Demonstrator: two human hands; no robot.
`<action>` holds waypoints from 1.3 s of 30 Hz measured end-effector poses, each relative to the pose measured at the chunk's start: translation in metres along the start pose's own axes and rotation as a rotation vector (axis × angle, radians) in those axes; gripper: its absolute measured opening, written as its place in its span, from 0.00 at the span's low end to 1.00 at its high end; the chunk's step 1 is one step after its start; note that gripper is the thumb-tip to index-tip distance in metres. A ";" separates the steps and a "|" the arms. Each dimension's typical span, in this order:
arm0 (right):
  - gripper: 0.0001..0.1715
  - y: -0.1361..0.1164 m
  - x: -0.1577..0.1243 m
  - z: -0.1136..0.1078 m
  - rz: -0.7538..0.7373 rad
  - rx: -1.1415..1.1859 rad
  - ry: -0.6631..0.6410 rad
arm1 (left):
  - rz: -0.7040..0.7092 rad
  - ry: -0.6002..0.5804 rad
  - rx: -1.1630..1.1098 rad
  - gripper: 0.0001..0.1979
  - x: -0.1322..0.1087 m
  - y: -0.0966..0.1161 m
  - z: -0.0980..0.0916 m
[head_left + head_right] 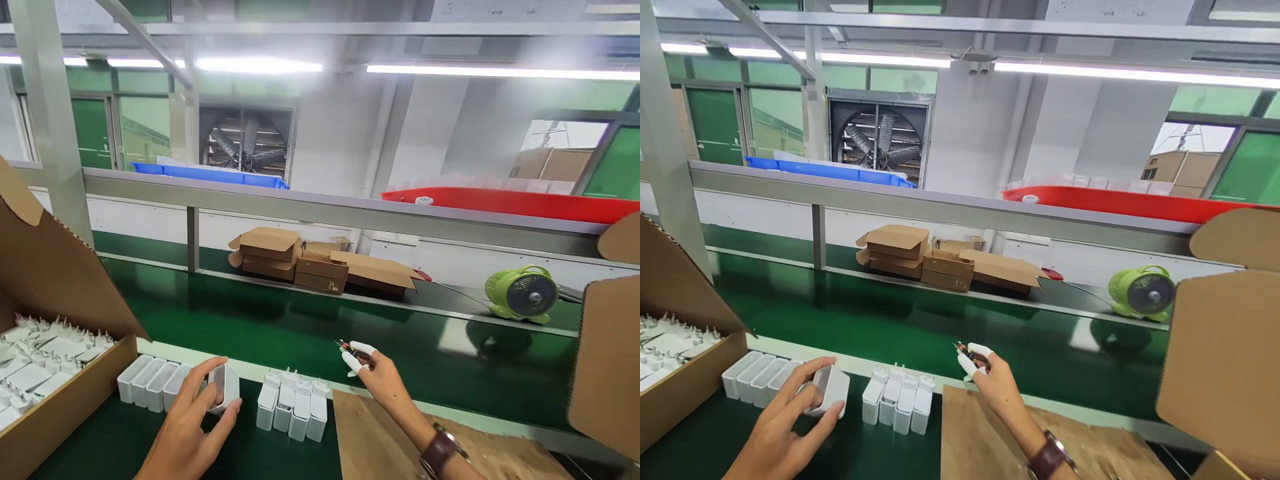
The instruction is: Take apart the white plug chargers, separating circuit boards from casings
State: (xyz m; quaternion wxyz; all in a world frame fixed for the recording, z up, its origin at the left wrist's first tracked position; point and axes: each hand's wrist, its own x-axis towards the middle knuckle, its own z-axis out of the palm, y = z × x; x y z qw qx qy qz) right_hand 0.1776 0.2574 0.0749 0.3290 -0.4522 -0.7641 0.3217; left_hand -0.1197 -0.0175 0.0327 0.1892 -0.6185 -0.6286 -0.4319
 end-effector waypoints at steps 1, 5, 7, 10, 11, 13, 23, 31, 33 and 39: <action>0.27 0.001 -0.016 -0.013 0.006 0.019 0.003 | 0.029 0.011 -0.069 0.11 0.000 0.015 -0.002; 0.34 0.005 -0.094 -0.035 0.035 0.049 -0.030 | 0.217 -0.151 -0.312 0.06 -0.014 0.068 0.009; 0.35 0.004 -0.131 -0.030 0.004 0.027 -0.095 | 0.269 -0.277 -0.373 0.07 -0.024 0.085 0.018; 0.39 -0.003 -0.168 -0.023 -0.149 -0.123 -0.275 | 0.283 -0.381 -0.391 0.07 -0.034 0.094 0.024; 0.43 -0.006 -0.175 -0.023 -0.181 -0.182 -0.336 | 0.272 -0.404 -0.390 0.07 -0.035 0.094 0.023; 0.50 -0.014 -0.181 -0.027 -0.150 -0.252 -0.426 | 0.221 -0.473 -0.393 0.07 -0.037 0.092 0.020; 0.32 -0.043 -0.178 -0.026 -0.128 -0.314 -0.481 | -0.133 -0.790 -0.514 0.39 -0.033 0.092 0.024; 0.49 -0.021 -0.179 -0.032 -0.288 -0.319 -0.584 | -0.166 -0.785 -0.489 0.45 -0.036 0.083 0.019; 0.47 -0.007 -0.183 -0.034 -0.313 -0.349 -0.550 | -0.165 -0.785 -0.471 0.45 -0.038 0.079 0.018; 0.40 -0.002 -0.192 -0.033 -0.403 -0.350 -0.432 | -0.143 -0.784 -0.425 0.48 -0.040 0.075 0.013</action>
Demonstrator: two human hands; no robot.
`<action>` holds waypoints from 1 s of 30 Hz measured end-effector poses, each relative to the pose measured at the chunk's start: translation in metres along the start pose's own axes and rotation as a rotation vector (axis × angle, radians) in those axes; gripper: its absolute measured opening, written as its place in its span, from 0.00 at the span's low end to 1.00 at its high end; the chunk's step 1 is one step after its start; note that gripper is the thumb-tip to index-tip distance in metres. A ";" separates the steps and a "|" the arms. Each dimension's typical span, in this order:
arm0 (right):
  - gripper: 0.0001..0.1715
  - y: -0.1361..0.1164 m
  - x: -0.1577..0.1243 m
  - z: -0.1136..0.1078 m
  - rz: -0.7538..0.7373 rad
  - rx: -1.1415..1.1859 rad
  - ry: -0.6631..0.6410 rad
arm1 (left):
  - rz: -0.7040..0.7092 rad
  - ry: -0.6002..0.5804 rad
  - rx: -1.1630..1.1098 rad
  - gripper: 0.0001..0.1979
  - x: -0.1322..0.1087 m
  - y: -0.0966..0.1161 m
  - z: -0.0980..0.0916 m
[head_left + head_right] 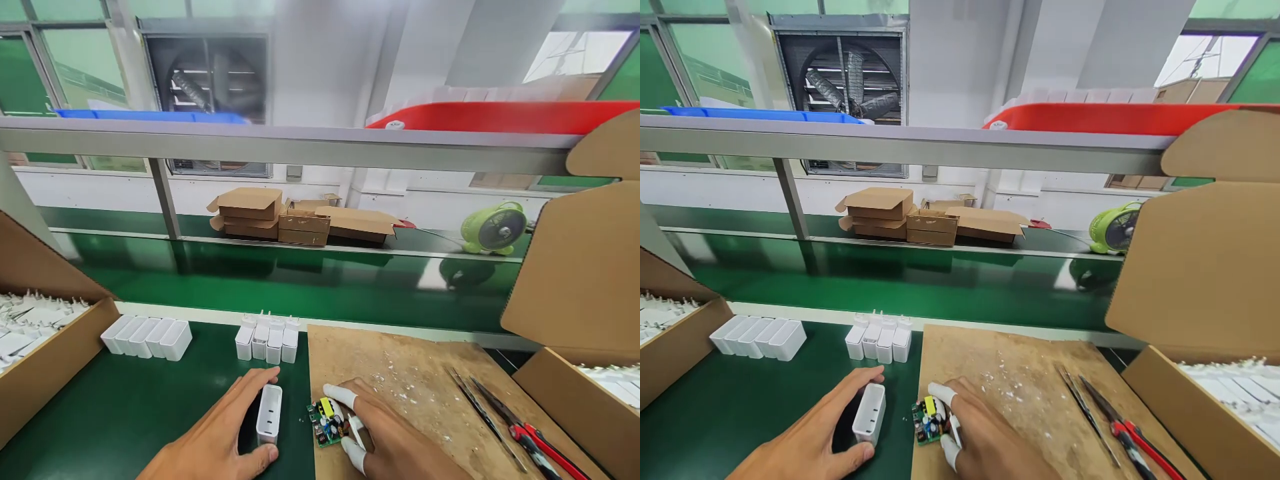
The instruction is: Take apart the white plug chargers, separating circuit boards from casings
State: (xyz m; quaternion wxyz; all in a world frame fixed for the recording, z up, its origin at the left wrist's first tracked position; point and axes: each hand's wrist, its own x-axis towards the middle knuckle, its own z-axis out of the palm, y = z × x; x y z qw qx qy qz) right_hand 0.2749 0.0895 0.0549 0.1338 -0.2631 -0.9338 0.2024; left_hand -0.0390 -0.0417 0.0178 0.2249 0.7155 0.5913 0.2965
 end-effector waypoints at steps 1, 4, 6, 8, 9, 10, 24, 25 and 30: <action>0.42 -0.004 0.001 0.000 -0.015 0.018 0.025 | -0.003 0.000 0.003 0.48 -0.001 -0.001 0.000; 0.43 -0.017 0.008 -0.001 -0.049 0.082 0.102 | -0.003 -0.008 -0.001 0.51 -0.002 -0.006 0.003; 0.41 -0.022 0.011 0.002 -0.080 0.131 0.139 | -0.002 -0.003 -0.009 0.50 -0.002 -0.009 0.006; 0.40 -0.023 0.013 0.007 -0.106 0.180 0.173 | -0.037 -0.006 -0.022 0.48 0.000 -0.011 0.009; 0.40 -0.022 0.013 0.011 -0.117 0.210 0.202 | -0.064 -0.011 -0.032 0.47 0.001 -0.010 0.010; 0.39 -0.022 0.013 0.014 -0.133 0.236 0.241 | -0.088 -0.016 -0.045 0.47 0.003 -0.009 0.011; 0.40 -0.036 0.029 0.026 -0.432 -0.135 0.443 | 0.237 0.238 -0.049 0.52 0.012 -0.001 0.013; 0.40 -0.036 0.030 0.027 -0.435 -0.141 0.448 | 0.240 0.237 -0.042 0.53 0.012 -0.001 0.012; 0.42 -0.027 0.031 0.039 -0.439 -0.199 0.502 | 0.255 0.236 -0.012 0.53 0.014 0.003 0.009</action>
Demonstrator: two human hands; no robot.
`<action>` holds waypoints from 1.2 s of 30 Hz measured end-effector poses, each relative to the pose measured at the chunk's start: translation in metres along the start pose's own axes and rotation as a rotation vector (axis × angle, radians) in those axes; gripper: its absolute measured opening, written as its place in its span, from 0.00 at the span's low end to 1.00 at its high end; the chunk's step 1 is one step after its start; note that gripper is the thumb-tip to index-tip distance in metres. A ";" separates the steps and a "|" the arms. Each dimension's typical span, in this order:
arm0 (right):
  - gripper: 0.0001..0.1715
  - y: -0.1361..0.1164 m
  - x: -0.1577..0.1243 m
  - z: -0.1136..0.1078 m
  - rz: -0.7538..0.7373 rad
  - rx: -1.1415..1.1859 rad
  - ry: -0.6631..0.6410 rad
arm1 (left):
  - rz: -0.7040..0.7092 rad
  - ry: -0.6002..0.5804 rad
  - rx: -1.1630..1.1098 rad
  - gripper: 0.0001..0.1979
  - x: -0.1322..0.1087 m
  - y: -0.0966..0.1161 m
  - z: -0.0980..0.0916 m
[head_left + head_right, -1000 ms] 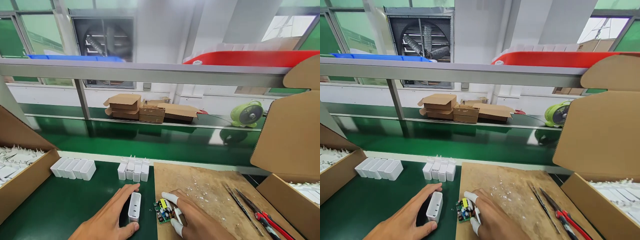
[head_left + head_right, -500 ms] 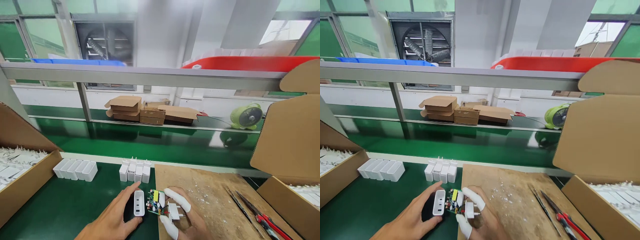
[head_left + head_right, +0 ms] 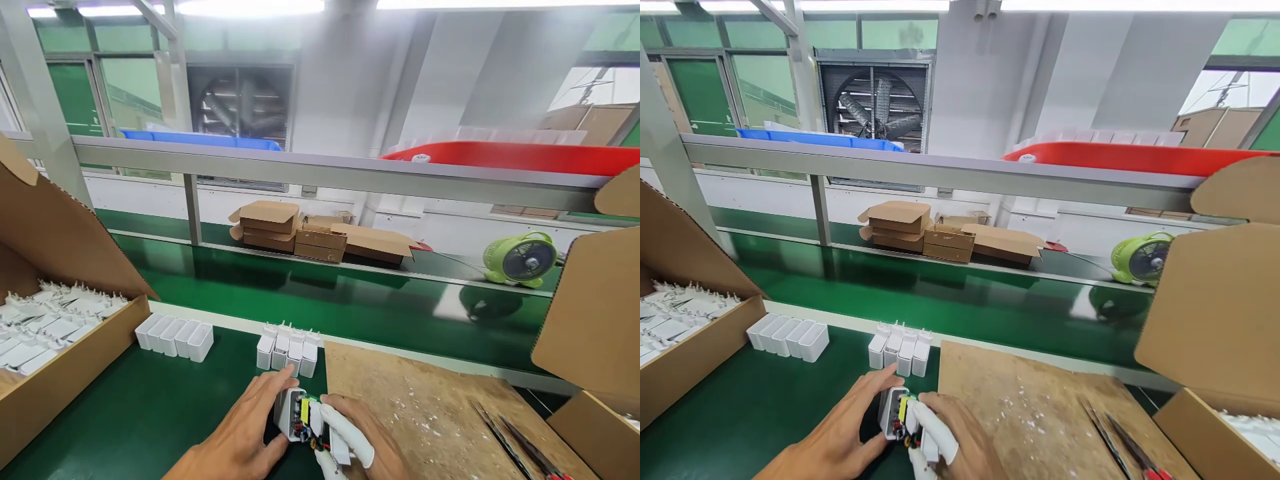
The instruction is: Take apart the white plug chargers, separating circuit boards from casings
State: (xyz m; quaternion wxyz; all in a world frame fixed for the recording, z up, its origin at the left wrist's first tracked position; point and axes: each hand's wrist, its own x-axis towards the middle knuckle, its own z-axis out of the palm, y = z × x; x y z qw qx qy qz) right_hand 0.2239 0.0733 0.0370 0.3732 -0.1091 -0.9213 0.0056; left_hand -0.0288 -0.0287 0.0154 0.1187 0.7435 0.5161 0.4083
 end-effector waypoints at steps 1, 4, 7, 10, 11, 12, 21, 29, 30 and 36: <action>0.42 0.001 -0.002 0.002 0.012 -0.013 -0.009 | 0.002 0.001 0.003 0.53 0.000 0.000 0.000; 0.41 0.003 -0.008 0.006 0.041 -0.015 -0.061 | 0.011 0.008 0.001 0.52 0.000 0.001 0.000; 0.42 0.003 -0.013 0.007 0.075 0.013 -0.106 | 0.013 -0.004 0.000 0.51 -0.001 -0.001 0.001; 0.43 0.002 -0.016 0.008 0.117 0.036 -0.130 | 0.011 -0.024 -0.005 0.51 -0.002 -0.002 0.002; 0.43 0.002 -0.017 0.008 0.127 0.041 -0.131 | 0.013 -0.025 -0.008 0.51 -0.002 -0.002 0.003; 0.43 0.001 -0.017 0.007 0.130 0.047 -0.127 | 0.014 -0.022 -0.013 0.51 -0.002 -0.002 0.003; 0.37 -0.007 -0.007 0.001 0.124 0.029 -0.073 | 0.020 -0.014 -0.051 0.49 -0.003 -0.002 0.004; 0.35 -0.008 -0.002 -0.002 0.144 0.111 -0.078 | 0.017 -0.005 -0.082 0.52 -0.003 -0.002 0.003; 0.36 -0.007 -0.004 -0.001 0.153 0.124 -0.083 | 0.018 -0.004 -0.081 0.52 -0.003 -0.002 0.003; 0.41 -0.005 -0.009 0.002 0.175 0.171 -0.135 | -0.011 -0.018 -0.049 0.51 -0.003 -0.001 0.002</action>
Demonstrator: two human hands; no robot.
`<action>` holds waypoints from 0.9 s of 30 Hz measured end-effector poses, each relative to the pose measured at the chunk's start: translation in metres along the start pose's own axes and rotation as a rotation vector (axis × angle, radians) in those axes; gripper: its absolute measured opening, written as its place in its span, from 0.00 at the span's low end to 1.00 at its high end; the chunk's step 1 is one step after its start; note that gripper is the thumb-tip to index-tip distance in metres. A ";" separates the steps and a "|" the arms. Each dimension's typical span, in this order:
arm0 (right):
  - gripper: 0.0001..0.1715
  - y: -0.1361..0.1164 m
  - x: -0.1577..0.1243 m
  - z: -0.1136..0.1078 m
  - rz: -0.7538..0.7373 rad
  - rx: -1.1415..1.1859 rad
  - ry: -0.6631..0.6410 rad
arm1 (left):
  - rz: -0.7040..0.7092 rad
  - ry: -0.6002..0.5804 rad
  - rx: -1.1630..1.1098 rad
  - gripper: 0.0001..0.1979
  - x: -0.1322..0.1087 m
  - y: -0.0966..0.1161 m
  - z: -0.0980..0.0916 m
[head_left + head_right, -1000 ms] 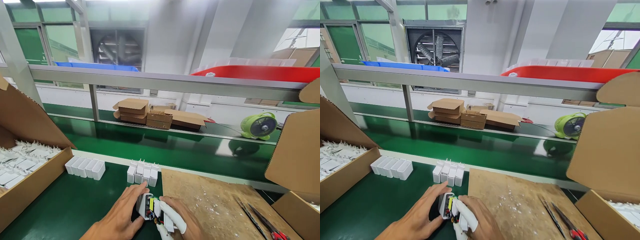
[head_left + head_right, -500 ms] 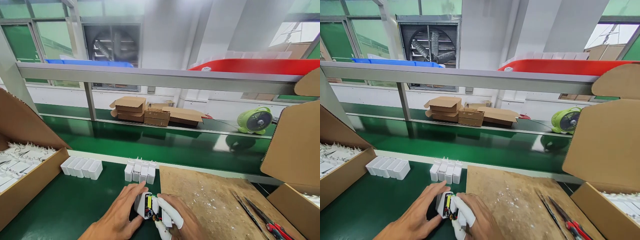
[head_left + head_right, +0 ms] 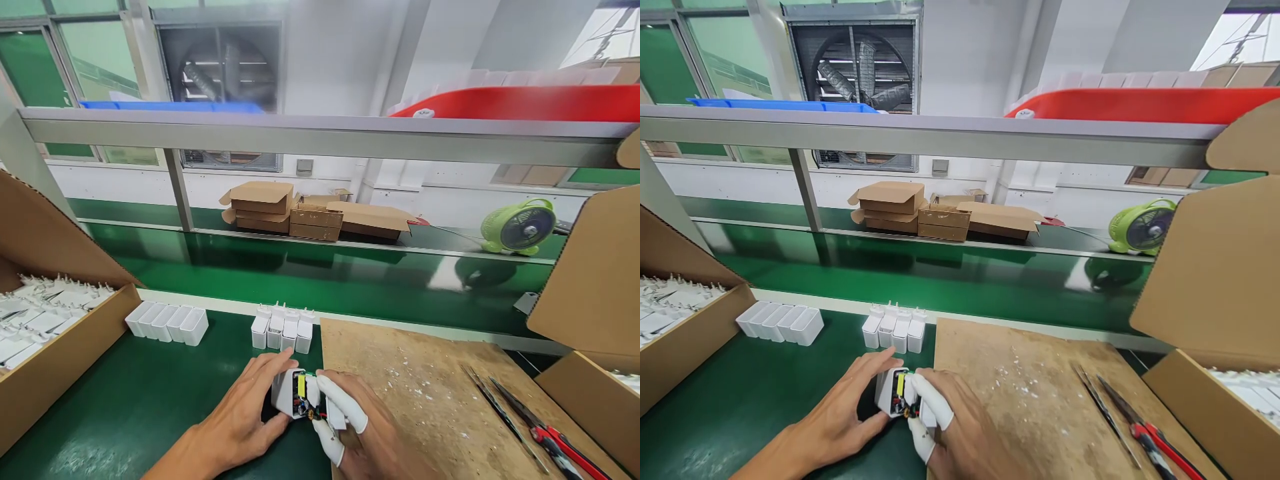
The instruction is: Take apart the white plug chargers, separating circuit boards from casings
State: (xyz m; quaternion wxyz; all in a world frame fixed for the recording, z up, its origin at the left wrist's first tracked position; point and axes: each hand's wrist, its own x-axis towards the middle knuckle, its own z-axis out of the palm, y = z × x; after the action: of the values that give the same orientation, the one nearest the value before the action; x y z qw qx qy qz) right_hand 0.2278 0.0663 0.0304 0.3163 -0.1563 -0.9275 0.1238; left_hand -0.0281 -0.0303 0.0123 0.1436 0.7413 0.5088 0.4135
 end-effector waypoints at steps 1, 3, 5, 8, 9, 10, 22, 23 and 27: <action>0.41 0.000 0.000 0.000 0.007 0.004 -0.005 | 0.009 0.003 0.003 0.51 0.000 0.001 0.000; 0.40 -0.002 0.000 -0.001 0.007 0.002 0.002 | 0.025 0.015 0.005 0.51 0.001 0.002 -0.001; 0.39 -0.004 0.001 -0.002 0.008 -0.007 0.014 | 0.028 0.024 0.006 0.50 0.002 0.002 -0.001; 0.37 -0.007 0.003 -0.003 0.013 -0.019 0.017 | 0.011 0.020 0.000 0.50 0.001 0.002 -0.001; 0.37 -0.007 0.003 -0.003 0.020 -0.022 0.010 | 0.006 0.016 -0.002 0.50 0.001 0.002 -0.001; 0.38 -0.008 0.003 -0.004 0.025 -0.024 0.001 | -0.001 0.013 -0.002 0.50 0.001 0.002 -0.001; 0.38 -0.011 0.005 -0.003 0.038 0.021 0.035 | -0.016 0.013 -0.007 0.48 0.000 0.003 0.000; 0.38 -0.012 0.006 -0.004 0.038 0.018 0.031 | -0.014 0.017 -0.005 0.48 0.000 0.003 0.000; 0.37 -0.014 0.008 -0.007 0.021 0.000 0.022 | -0.002 0.017 0.007 0.47 0.000 0.004 0.000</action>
State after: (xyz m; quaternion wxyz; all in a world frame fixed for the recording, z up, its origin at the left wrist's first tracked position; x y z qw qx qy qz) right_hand 0.2227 0.0568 0.0447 0.3250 -0.1672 -0.9223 0.1254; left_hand -0.0255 -0.0323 0.0151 0.1372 0.7375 0.5123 0.4181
